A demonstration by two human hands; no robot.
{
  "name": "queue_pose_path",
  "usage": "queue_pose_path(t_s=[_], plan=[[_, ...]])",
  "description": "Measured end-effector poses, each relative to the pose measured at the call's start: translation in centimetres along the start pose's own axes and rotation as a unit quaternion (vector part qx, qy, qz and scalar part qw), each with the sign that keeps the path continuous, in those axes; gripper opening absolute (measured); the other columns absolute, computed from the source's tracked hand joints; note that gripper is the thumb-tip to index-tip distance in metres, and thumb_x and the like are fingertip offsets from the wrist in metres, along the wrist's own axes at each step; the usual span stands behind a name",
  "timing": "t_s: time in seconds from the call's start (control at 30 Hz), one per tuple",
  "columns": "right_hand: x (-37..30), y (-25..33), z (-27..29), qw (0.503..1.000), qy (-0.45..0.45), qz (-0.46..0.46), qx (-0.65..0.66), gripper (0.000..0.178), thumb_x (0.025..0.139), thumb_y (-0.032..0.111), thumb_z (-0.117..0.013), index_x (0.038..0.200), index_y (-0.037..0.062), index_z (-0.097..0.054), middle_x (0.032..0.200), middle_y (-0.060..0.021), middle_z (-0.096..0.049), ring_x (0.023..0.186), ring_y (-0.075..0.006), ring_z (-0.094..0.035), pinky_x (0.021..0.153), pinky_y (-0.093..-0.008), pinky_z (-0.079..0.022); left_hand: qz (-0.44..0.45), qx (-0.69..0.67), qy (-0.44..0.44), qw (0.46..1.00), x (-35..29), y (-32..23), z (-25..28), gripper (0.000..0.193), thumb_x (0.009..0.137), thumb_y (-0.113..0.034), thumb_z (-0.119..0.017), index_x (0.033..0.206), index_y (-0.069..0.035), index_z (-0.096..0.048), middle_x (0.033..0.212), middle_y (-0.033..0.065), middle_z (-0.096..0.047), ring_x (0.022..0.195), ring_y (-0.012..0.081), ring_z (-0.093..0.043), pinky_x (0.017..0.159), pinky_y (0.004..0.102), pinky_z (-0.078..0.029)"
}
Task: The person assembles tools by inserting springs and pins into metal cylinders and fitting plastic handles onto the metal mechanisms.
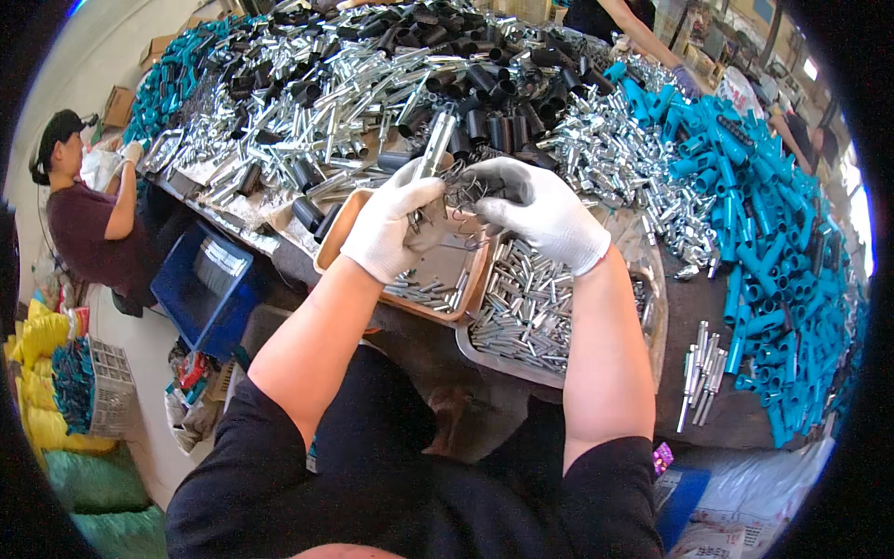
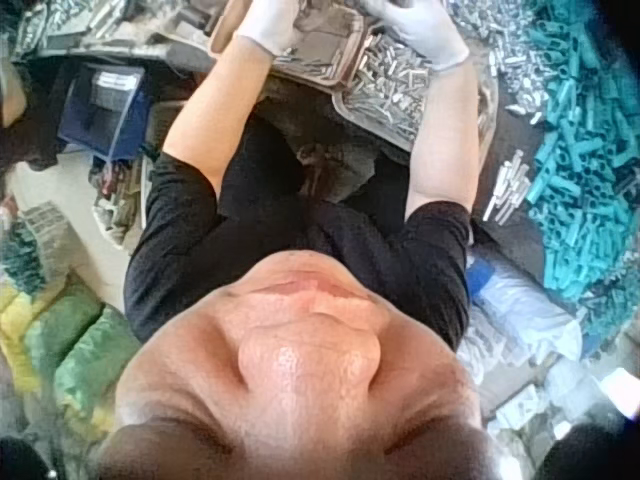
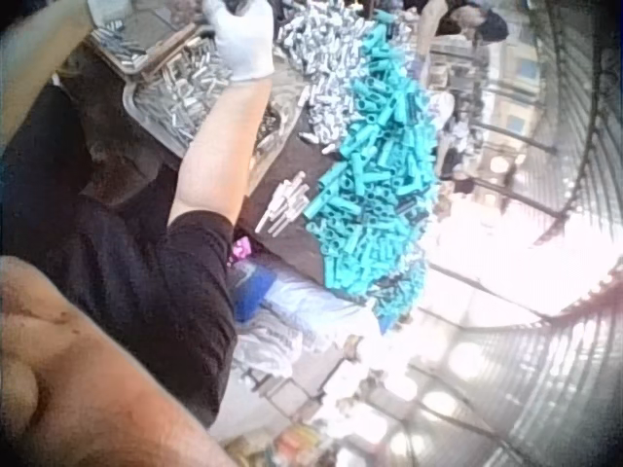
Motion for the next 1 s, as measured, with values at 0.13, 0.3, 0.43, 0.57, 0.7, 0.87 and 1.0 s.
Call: queue_pose_path(t_s=[0.13,0.3,0.43,0.57,0.7,0.87,1.0], plan=[[-1.2,3.8,-2.3,0.989,0.059,0.132,-0.006,0.031,0.08,-0.011,-0.055,0.109,-0.0005,-0.058,0.108,-0.0076,-0.058,0.099,-0.0145,-0.057,0.088,-0.0282,-0.048,0.001,-0.062,0.029,0.998,-3.4,-0.4,-1.5,0.027,0.089,-0.01,-0.054,0.115,-0.007,-0.052,0.091,0.0048,-0.061,0.062,0.0078,-0.056,0.041,0.0184,-0.034],[-3.9,7.9,-6.5,0.959,0.05,0.219,-0.174,0.037,0.071,-0.019,-0.048,0.097,0.003,-0.063,0.111,-0.0088,-0.055,0.109,-0.0192,-0.053,0.09,-0.0284,-0.044,-0.015,-0.124,0.005,0.992,-7.9,-0.7,-0.9,0.033,0.089,-0.009,-0.053,0.121,-0.002,-0.05,0.107,0.0112,-0.061,0.093,0.016,-0.062,0.068,0.0253,-0.054],[-4.9,6.3,-7.1,0.975,0.022,0.193,-0.106,0.039,0.077,-0.015,-0.05,0.112,0.0001,-0.059,0.115,-0.0109,-0.055,0.106,-0.017,-0.054,0.091,-0.0271,-0.043,-0.006,-0.177,0.049,0.983,-10.0,-0.6,-1.5,0.028,0.089,-0.011,-0.056,0.115,-0.002,-0.052,0.081,0.0017,-0.057,0.057,0.0066,-0.053,0.043,0.0187,-0.039],[-7.1,3.1,-7.7,0.99,0.011,0.04,0.138,0.066,0.085,0.022,-0.064,0.14,0.0003,-0.033,0.122,-0.0115,-0.053,0.104,-0.0137,-0.054,0.088,-0.0269,-0.044,-0.019,-0.136,0.021,0.99,-11.4,-0.4,-1.8,0.029,0.087,-0.012,-0.058,0.114,-0.001,-0.053,0.082,0.0023,-0.058,0.054,0.0071,-0.051,0.043,0.0203,-0.037],[-9.1,-1.2,-9.3,0.969,0.03,-0.058,0.24,0.063,0.087,0.031,-0.066,0.135,0.0011,-0.037,0.12,-0.0095,-0.055,0.1,-0.0144,-0.058,0.078,-0.0282,-0.052,-0.061,-0.092,-0.026,0.994,-12.3,-0.3,-1.9,0.03,0.085,-0.01,-0.06,0.113,0.0,-0.055,0.1,0.0046,-0.061,0.077,0.0095,-0.058,0.065,0.023,-0.048],[-9.7,-0.6,-9.1,0.983,-0.043,-0.004,0.177,0.06,0.085,0.009,-0.067,0.136,0.0028,-0.035,0.119,-0.0102,-0.055,0.099,-0.0142,-0.059,0.083,-0.0284,-0.05,-0.087,-0.124,-0.015,0.988,-12.5,0.4,-2.1,0.028,0.087,-0.009,-0.058,0.114,-0.001,-0.056,0.097,0.0037,-0.059,0.083,0.0099,-0.057,0.074,0.0255,-0.048],[-9.5,1.6,-8.6,0.986,-0.131,0.095,0.022,0.062,0.081,-0.005,-0.063,0.136,0.0019,-0.034,0.119,-0.0121,-0.055,0.104,-0.0175,-0.057,0.087,-0.0294,-0.049,-0.045,-0.181,-0.038,0.982,-12.8,1.4,-2.2,0.024,0.088,-0.01,-0.056,0.111,-0.004,-0.056,0.085,0.0008,-0.057,0.069,0.0082,-0.054,0.059,0.0232,-0.046]])
Point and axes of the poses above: each hand's wrist, its own x-axis towards the middle knuckle, its own z-axis out of the back of the hand, y = z × x, the point moved 10 cm from there along x, towards the middle knuckle
